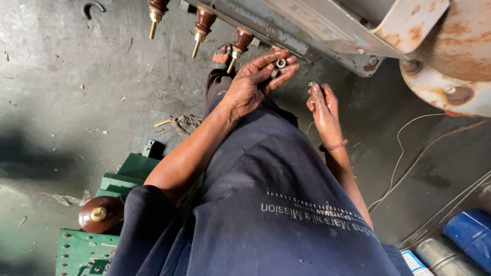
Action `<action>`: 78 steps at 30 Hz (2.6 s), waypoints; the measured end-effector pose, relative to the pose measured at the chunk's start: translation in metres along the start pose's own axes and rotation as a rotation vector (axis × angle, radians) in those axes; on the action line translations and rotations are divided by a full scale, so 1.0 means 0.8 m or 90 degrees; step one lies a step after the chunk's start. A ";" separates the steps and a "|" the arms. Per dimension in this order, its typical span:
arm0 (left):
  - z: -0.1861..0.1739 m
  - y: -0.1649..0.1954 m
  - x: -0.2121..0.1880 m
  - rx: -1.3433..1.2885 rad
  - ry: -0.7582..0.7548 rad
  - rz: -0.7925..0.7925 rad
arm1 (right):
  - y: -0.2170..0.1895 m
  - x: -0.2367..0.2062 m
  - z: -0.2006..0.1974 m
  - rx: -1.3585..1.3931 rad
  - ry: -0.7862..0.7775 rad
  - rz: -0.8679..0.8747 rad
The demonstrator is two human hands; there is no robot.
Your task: The person picks bolts and nuts from a metal bowl and a paint can, then threads the nuts onto the bolts by hand. The person walks to a green machine and inserts the assembled fasteners into holes on the machine frame.
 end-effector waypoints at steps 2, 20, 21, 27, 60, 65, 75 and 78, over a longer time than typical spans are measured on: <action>0.000 -0.002 0.000 -0.015 0.012 -0.002 | -0.001 0.000 -0.003 -0.018 0.006 0.010; 0.004 -0.015 0.002 0.069 -0.018 0.048 | -0.033 -0.015 -0.003 -0.111 0.006 0.004; 0.003 -0.015 0.001 0.069 -0.014 0.052 | -0.034 -0.015 -0.003 -0.116 0.006 0.004; 0.000 -0.013 0.002 0.051 0.006 0.063 | -0.031 -0.015 -0.005 -0.114 0.005 0.017; 0.007 -0.024 -0.022 0.011 -0.091 0.038 | 0.009 -0.021 -0.021 -0.131 -0.010 0.009; -0.027 -0.047 -0.016 0.101 0.038 0.013 | 0.021 -0.009 -0.041 -0.162 0.017 -0.030; -0.031 -0.042 -0.031 0.003 0.063 0.040 | -0.063 0.052 -0.049 -0.765 0.198 -0.301; -0.019 -0.041 -0.040 -0.020 0.030 0.065 | -0.087 0.091 -0.035 -0.832 0.143 -0.333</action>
Point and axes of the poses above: each hand's wrist, its own x-axis towards the middle knuckle, its own z-axis out of the palm, y = z × x, the point moved 6 cm from there along x, towards the middle knuckle, and after that the axes turned 14 degrees about z, right-handed, at the moved point
